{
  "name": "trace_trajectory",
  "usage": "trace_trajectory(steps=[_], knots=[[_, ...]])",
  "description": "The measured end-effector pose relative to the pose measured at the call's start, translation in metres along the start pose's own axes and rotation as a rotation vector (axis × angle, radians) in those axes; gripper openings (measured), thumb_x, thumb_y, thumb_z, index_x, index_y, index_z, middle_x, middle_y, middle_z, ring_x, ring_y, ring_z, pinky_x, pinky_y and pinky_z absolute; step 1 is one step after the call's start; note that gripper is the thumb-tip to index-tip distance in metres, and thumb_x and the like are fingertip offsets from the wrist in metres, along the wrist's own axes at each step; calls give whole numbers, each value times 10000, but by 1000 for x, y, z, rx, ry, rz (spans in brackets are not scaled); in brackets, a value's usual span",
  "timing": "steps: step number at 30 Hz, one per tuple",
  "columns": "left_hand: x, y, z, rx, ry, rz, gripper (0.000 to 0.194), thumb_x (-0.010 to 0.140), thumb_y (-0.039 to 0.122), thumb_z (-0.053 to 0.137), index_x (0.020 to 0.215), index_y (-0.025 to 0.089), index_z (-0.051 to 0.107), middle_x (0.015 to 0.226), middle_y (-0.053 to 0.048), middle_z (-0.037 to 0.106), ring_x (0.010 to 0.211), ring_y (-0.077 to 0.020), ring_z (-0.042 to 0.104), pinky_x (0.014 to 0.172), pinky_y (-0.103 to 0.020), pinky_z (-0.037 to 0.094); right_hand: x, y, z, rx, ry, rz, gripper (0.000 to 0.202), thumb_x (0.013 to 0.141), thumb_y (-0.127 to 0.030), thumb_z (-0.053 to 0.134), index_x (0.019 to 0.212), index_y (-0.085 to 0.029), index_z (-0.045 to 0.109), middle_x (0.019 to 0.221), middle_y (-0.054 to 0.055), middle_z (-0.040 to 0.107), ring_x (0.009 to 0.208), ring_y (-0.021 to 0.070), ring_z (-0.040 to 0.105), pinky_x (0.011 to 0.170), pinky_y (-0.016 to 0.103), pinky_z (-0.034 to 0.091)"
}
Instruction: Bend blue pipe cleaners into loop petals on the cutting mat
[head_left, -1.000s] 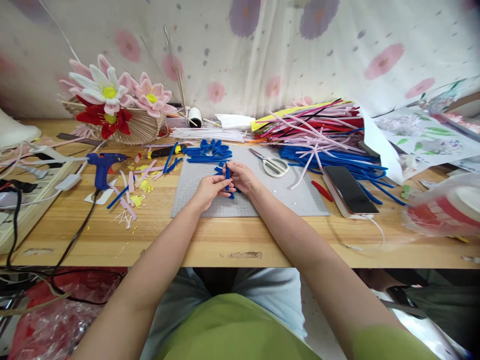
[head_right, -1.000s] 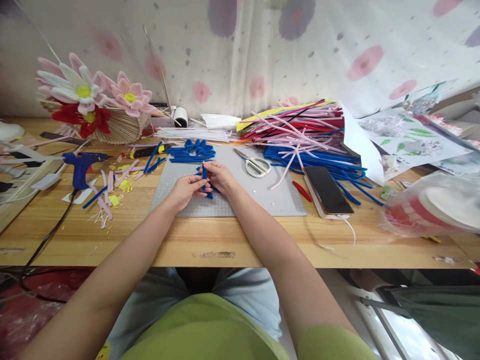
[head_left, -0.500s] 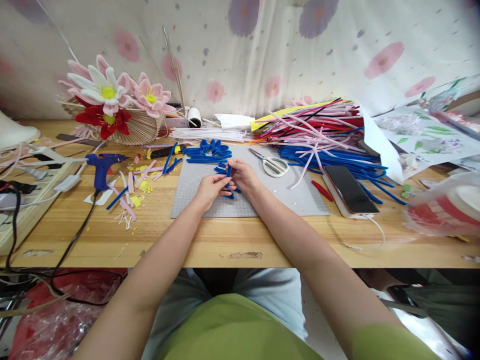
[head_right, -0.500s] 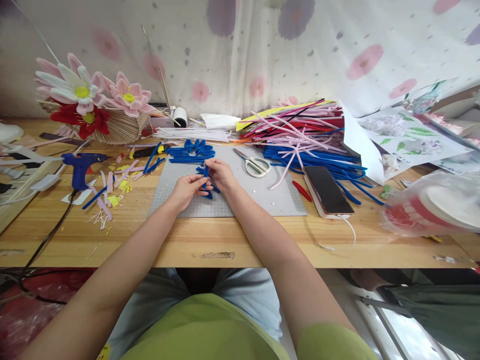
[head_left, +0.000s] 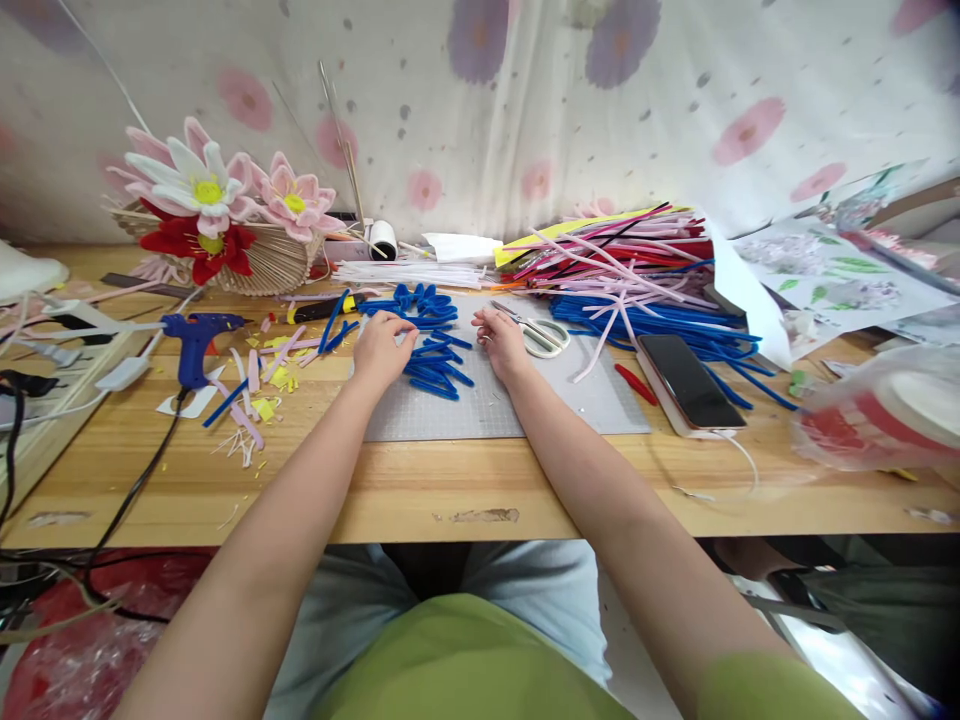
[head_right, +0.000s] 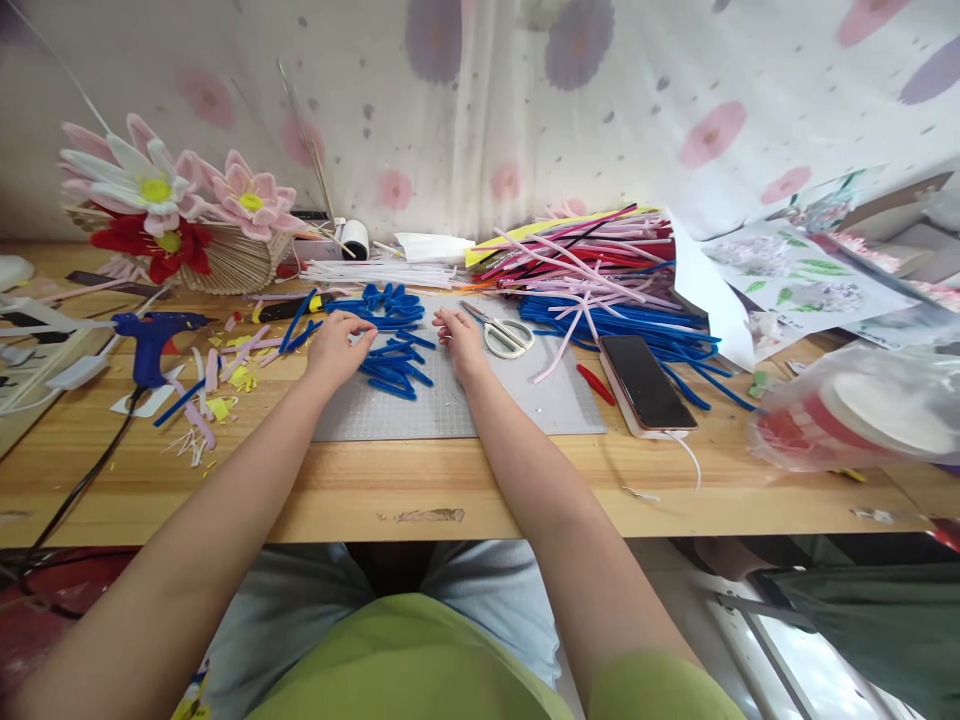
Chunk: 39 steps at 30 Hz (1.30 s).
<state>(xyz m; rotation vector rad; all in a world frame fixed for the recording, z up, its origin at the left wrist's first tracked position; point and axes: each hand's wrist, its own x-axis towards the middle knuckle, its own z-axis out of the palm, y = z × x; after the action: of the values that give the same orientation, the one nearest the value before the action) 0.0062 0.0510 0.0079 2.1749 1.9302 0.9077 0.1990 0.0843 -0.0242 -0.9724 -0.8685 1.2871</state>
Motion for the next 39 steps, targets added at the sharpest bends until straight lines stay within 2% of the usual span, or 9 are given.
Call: trace_trajectory(steps=[8, 15, 19, 23, 26, 29, 33, 36, 39], knots=[[28, -27, 24, 245, -134, 35, 177, 785, 237, 521, 910, 177, 631, 996, -128, 568, 1018, -288, 501, 881, -394, 388, -3, 7, 4, -171, -60, -59, 217, 649, -382, 621, 713, -182, 567, 684, -28, 586, 503, 53, 401, 485, 209, 309], [28, -28, 16, 272, -93, 79, 169, 834, 201, 423, 842, 174, 590, 1001, -146, 565, 1021, -297, 482, 864, -409, 353, -6, 8, 4, -304, -69, -119, 180, 695, -358, 565, 742, -185, 559, 694, -18, 574, 550, 83, 425, 539, 229, 346], [25, -17, 3, 240, -2, 70, 281, 893, 221, 304, 955, 159, 571, 944, -149, 586, 965, -273, 520, 847, -389, 348, -18, 3, 9, -717, -96, -409, 161, 742, -272, 550, 870, -190, 603, 791, 13, 585, 636, 119, 467, 661, 275, 381], [15, 0, -8, 228, -3, 276, 311, 906, 282, 305, 975, 156, 581, 961, -145, 591, 974, -261, 528, 837, -367, 366, -30, -3, 21, -1082, -204, -688, 396, 790, -189, 500, 1185, -175, 533, 901, 72, 595, 805, 191, 502, 761, 327, 384], [5, 10, -10, 164, -16, 405, 351, 914, 314, 289, 978, 164, 600, 947, -134, 603, 970, -240, 536, 860, -352, 371, -31, -4, 24, -1198, -190, -754, 334, 829, -232, 485, 1148, -177, 568, 908, 100, 592, 879, 229, 490, 799, 355, 376], [-3, 10, -9, 105, 5, 421, 355, 912, 313, 309, 1035, 175, 612, 1010, -123, 615, 1006, -222, 532, 889, -330, 368, -26, -4, 19, -1190, -97, -741, 228, 855, -300, 473, 949, -192, 650, 860, 95, 583, 864, 229, 483, 793, 356, 367], [-7, 2, -9, 8, 29, 264, 325, 894, 311, 375, 1039, 208, 648, 1057, -99, 630, 1021, -215, 548, 898, -324, 379, -21, -3, 11, -995, 33, -649, 182, 837, -307, 508, 833, -197, 653, 769, 59, 543, 799, 197, 482, 764, 334, 364], [-10, 3, -7, -125, 55, 119, 279, 862, 305, 450, 999, 202, 670, 1057, -94, 641, 1024, -219, 564, 908, -331, 395, -21, -3, 13, -733, 6, -531, 132, 790, -319, 559, 775, -207, 628, 717, 16, 524, 705, 155, 469, 699, 300, 370], [-14, 12, 0, -441, 40, -83, 239, 827, 294, 511, 958, 169, 667, 957, -85, 669, 912, -197, 622, 852, -327, 457, -23, -4, 19, -444, -131, -343, 173, 748, -371, 584, 715, -201, 584, 630, -22, 487, 597, 110, 429, 596, 259, 352]])
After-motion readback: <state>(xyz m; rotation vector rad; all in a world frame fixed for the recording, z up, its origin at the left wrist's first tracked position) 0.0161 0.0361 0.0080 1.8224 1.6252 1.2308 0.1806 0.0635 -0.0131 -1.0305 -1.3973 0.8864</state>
